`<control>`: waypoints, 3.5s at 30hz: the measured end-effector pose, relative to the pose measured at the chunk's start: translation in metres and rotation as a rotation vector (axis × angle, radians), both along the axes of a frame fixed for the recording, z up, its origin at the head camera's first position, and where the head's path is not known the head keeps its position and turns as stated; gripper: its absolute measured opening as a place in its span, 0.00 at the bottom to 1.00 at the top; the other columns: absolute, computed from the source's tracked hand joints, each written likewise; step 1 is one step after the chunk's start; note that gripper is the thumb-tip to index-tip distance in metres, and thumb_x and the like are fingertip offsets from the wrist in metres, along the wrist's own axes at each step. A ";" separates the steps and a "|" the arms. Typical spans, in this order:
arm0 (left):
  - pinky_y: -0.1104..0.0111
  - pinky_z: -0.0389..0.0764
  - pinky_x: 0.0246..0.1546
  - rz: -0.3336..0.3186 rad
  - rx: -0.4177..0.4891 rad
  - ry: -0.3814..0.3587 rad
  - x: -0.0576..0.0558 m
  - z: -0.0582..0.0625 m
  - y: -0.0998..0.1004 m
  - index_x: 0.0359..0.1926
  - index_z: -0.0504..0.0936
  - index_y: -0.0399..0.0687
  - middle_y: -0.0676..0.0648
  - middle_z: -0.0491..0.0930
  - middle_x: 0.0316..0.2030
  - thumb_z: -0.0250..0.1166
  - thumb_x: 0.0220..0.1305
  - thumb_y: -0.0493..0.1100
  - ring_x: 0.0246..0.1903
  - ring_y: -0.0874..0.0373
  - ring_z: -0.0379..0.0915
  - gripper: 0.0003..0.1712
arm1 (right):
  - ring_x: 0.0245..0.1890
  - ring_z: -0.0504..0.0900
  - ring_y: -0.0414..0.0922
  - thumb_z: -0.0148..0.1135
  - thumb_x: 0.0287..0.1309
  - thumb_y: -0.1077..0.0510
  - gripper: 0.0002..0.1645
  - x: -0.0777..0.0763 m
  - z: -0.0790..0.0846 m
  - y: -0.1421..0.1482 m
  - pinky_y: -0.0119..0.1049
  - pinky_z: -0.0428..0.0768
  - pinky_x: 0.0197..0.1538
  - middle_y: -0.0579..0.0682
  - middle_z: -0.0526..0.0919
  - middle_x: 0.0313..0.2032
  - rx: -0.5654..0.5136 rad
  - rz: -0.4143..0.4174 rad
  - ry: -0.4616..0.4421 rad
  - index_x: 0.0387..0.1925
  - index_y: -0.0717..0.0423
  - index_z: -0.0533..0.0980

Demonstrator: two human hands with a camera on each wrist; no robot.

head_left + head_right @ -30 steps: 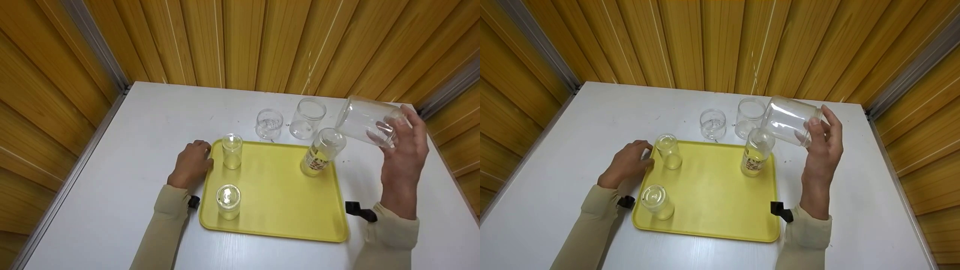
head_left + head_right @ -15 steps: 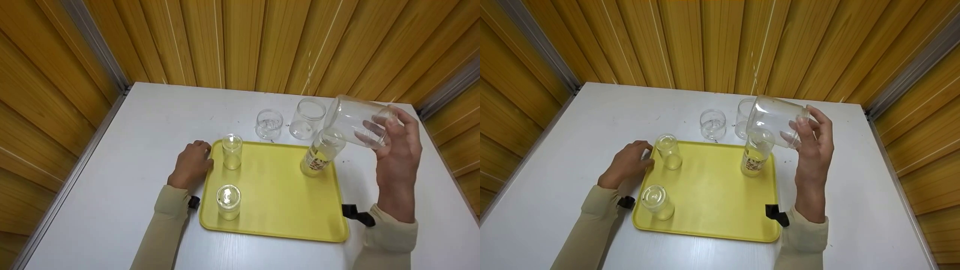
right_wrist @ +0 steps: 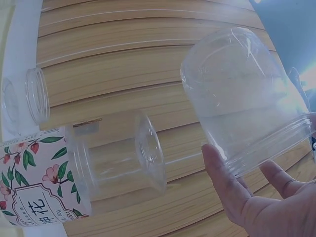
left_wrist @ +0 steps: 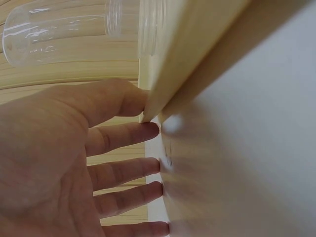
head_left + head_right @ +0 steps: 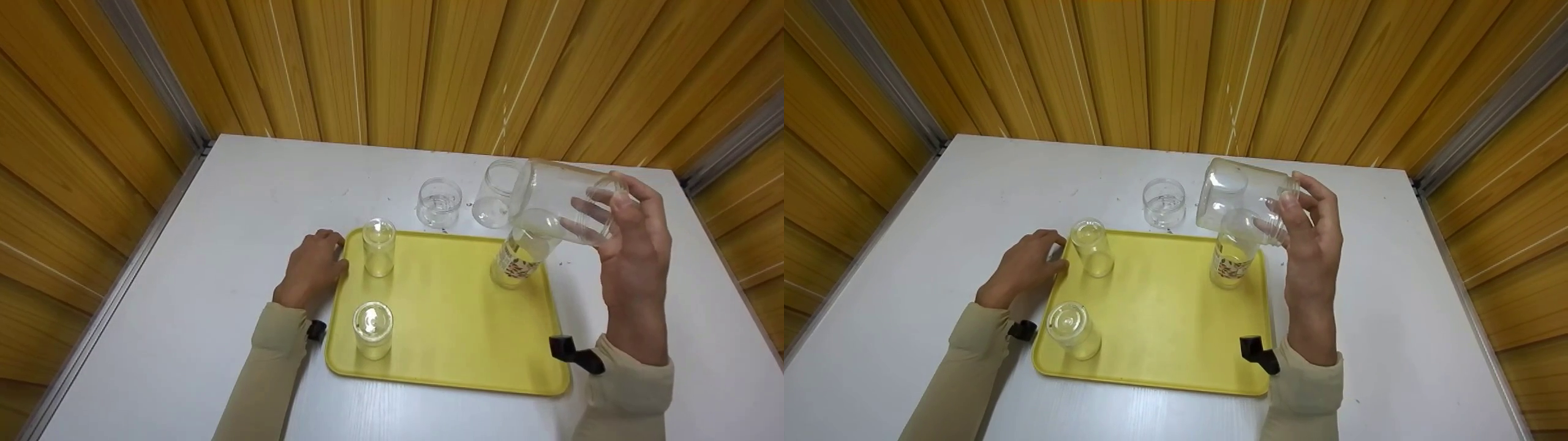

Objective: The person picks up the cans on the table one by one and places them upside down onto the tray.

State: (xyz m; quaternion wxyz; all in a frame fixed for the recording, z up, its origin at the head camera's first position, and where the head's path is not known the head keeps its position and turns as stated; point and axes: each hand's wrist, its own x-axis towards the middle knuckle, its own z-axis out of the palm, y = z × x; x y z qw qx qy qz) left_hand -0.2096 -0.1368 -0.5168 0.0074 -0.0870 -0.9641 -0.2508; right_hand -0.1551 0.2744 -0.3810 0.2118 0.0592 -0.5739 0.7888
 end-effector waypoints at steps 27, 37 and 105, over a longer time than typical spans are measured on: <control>0.43 0.79 0.58 0.116 0.101 -0.019 0.000 0.017 -0.014 0.67 0.79 0.35 0.33 0.77 0.66 0.69 0.71 0.46 0.63 0.36 0.75 0.30 | 0.57 0.81 0.59 0.62 0.71 0.55 0.25 0.001 0.001 -0.022 0.46 0.88 0.48 0.63 0.74 0.55 0.002 0.106 -0.016 0.65 0.59 0.73; 0.45 0.70 0.68 0.206 0.428 0.212 0.005 0.051 -0.012 0.73 0.74 0.37 0.36 0.74 0.70 0.68 0.73 0.44 0.70 0.40 0.69 0.32 | 0.57 0.81 0.58 0.61 0.71 0.56 0.25 0.000 -0.001 -0.023 0.47 0.88 0.49 0.62 0.74 0.56 0.015 0.119 -0.021 0.65 0.58 0.72; 0.49 0.72 0.69 -0.303 1.070 0.034 0.055 0.118 0.127 0.81 0.64 0.54 0.52 0.60 0.79 0.69 0.67 0.55 0.76 0.56 0.58 0.45 | 0.59 0.80 0.57 0.56 0.74 0.55 0.25 -0.004 -0.010 -0.047 0.44 0.87 0.52 0.63 0.70 0.61 0.172 0.197 -0.064 0.68 0.56 0.71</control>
